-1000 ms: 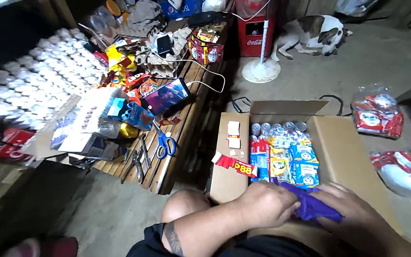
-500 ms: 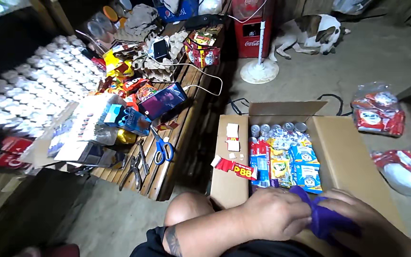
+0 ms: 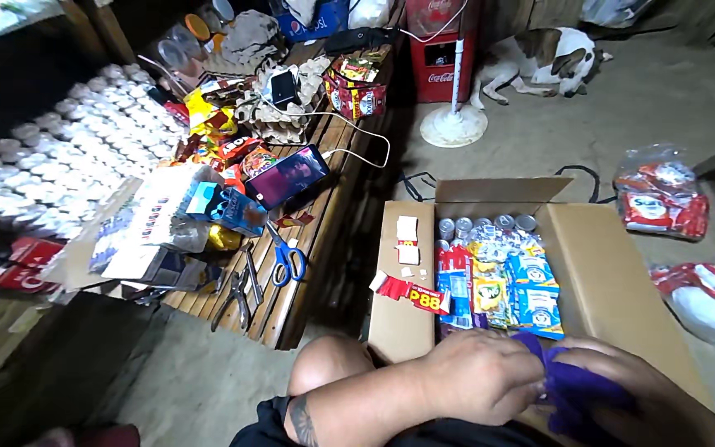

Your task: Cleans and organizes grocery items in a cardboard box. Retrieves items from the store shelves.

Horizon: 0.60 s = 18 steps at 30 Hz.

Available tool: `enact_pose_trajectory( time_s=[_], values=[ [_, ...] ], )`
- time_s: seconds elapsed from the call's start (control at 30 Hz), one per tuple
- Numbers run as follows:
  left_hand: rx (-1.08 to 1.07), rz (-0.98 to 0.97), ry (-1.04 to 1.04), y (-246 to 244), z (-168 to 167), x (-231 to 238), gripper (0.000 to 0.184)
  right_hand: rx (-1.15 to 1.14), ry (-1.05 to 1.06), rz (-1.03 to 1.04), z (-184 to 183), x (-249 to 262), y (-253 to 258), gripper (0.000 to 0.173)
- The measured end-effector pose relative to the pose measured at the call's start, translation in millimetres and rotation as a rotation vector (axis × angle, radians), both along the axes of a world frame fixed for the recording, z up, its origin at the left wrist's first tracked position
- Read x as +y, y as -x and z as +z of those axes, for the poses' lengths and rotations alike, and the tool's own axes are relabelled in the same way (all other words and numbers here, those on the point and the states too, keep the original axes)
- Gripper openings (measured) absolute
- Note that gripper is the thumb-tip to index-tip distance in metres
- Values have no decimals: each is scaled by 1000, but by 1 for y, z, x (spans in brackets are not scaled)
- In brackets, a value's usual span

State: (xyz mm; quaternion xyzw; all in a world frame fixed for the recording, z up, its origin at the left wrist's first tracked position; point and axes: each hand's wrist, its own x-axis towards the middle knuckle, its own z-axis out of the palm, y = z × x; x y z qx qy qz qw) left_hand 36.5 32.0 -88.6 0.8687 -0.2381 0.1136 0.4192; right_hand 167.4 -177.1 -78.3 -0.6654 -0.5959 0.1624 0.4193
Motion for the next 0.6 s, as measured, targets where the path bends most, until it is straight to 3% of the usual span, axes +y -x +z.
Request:
enact_pose_trajectory(
  time_s=[0.3, 0.43, 0.6],
  values=[
    [14, 20, -17, 2, -1, -1, 27, -8, 56, -50, -6, 3, 3, 23],
    [6, 33, -2, 1, -2, 1, 30, 70, 60, -48, -2, 3, 5, 31],
    [18, 31, 1, 1, 0, 1, 28, 77, 41, -52, 0, 7, 7, 23]
  ],
)
